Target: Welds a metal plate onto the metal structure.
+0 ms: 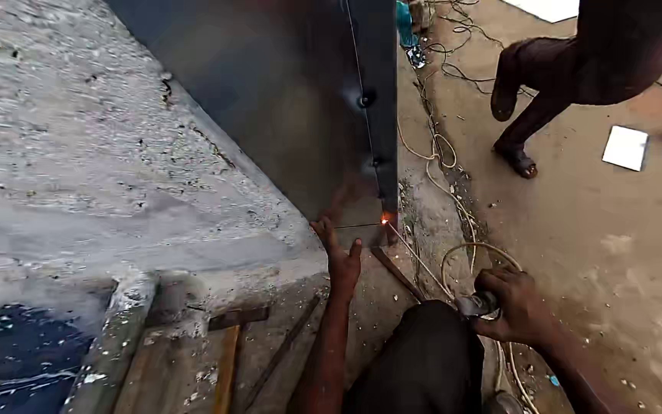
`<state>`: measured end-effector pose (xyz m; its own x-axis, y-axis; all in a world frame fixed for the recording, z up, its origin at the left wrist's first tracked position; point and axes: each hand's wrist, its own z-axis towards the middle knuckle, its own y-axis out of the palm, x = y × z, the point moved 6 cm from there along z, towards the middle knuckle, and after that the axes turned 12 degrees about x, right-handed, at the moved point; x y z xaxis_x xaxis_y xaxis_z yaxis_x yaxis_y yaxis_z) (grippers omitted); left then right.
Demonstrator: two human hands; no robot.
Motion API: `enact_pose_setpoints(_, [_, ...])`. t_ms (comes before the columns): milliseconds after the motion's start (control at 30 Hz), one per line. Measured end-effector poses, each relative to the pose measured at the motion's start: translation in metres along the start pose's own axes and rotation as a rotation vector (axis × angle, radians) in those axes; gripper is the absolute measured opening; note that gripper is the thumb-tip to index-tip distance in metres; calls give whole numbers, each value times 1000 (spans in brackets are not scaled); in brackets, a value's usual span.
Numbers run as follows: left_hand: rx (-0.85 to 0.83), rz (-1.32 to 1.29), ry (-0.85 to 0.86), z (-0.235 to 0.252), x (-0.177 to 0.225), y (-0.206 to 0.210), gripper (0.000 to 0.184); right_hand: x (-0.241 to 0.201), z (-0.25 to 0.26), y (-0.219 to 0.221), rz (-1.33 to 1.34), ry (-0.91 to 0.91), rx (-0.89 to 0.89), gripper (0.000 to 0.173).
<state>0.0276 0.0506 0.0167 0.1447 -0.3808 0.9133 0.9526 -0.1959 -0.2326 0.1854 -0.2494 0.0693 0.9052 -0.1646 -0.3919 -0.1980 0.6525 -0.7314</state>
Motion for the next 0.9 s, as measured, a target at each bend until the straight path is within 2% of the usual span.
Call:
enact_pose_setpoints(433, [-4,-33,-44,1,1,3,97,0,3,11,-52,-15,-15,47])
enact_pose_setpoints(900, [0,-26,-16,1,3,2,98,-1,5,15,-48,-31,5,47])
